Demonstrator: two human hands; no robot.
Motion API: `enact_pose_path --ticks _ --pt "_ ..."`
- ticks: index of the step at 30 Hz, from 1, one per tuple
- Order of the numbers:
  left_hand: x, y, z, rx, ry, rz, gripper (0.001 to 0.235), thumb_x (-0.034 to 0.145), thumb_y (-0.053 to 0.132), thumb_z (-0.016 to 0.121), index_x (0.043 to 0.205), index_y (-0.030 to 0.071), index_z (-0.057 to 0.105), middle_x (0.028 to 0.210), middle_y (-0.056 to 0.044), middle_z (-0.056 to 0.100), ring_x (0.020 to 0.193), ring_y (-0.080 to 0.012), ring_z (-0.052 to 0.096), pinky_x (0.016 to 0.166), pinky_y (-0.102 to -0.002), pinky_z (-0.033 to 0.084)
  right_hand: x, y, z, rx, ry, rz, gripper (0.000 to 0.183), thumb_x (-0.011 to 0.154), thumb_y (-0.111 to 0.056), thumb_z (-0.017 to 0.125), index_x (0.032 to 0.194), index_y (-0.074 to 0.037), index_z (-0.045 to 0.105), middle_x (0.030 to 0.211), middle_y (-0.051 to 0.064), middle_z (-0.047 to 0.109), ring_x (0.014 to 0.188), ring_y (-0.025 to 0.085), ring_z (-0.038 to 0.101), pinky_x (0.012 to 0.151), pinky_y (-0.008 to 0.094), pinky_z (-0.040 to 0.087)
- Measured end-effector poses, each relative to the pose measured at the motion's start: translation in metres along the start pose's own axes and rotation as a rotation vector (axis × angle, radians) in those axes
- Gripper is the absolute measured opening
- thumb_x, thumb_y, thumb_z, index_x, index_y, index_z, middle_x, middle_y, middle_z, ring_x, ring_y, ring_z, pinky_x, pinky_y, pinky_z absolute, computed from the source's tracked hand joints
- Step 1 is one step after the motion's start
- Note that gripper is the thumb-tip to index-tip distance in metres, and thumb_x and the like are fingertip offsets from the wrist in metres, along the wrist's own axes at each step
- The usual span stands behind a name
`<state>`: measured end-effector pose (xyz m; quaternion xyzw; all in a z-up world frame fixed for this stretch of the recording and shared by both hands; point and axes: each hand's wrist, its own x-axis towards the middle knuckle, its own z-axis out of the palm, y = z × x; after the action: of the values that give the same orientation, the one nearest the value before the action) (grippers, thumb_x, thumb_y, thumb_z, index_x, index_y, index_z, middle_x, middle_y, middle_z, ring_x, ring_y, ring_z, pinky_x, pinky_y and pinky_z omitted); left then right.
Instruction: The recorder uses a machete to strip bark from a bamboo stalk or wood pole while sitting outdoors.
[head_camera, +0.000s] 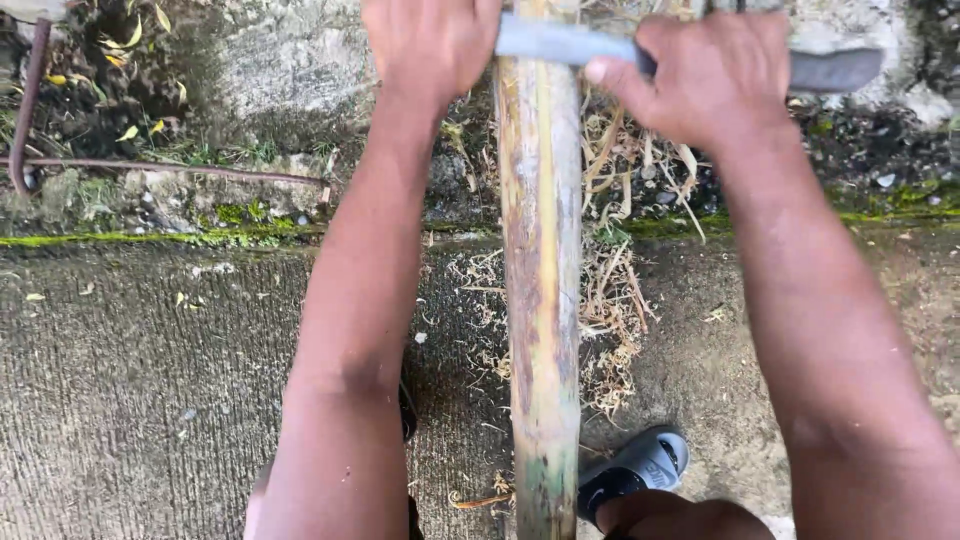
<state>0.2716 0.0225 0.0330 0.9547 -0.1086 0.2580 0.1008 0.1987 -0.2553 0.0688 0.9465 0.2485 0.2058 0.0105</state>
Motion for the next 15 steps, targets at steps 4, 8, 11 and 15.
enact_pose_path --ticks 4,8,11,15 --pt "-0.044 0.019 -0.026 -0.013 -0.078 -0.046 0.044 0.098 0.041 0.05 0.07 0.016 0.075 0.061 -0.009 0.069 0.05 -0.0284 0.065 0.05 -0.047 0.051 -0.022 -0.02 -0.02 0.042 -0.303 0.15 0.068 0.1 -0.078 0.046 0.086 -0.017 0.071 0.057 0.007 0.06 0.055 0.028 0.065 0.062 0.049 0.049" --pt "-0.108 0.024 -0.041 0.003 -0.098 0.042 0.041 0.1 0.035 0.049 0.071 0.017 0.072 0.059 -0.008 0.067 0.043 -0.0245 0.061 0.041 -0.044 0.048 -0.062 -0.052 -0.037 0.076 -0.358 0.127 0.071 0.099 -0.08 0.04 0.079 -0.018 0.069 0.046 0.002 0.054 0.04 0.02 0.057 0.046 0.043 0.046" --pt "-0.148 0.039 -0.068 -0.046 -0.423 -0.19 0.049 0.102 0.037 0.042 0.067 0.016 0.069 0.055 -0.006 0.066 0.038 -0.0226 0.059 0.038 -0.042 0.047 -0.101 -0.076 -0.036 0.036 -0.324 0.027 0.069 0.101 -0.074 0.036 0.077 -0.017 0.068 0.04 -0.004 0.047 0.029 0.012 0.045 0.029 0.035 0.037" --pt "-0.214 0.054 -0.1 -0.088 -0.504 -0.155 0.045 0.099 0.039 0.044 0.071 0.015 0.07 0.054 -0.006 0.064 0.039 -0.0211 0.059 0.039 -0.041 0.048 -0.175 -0.113 -0.035 0.148 -0.319 -0.015 0.065 0.1 -0.068 0.039 0.075 -0.015 0.066 0.036 -0.006 0.045 0.026 0.011 0.04 0.026 0.035 0.034"
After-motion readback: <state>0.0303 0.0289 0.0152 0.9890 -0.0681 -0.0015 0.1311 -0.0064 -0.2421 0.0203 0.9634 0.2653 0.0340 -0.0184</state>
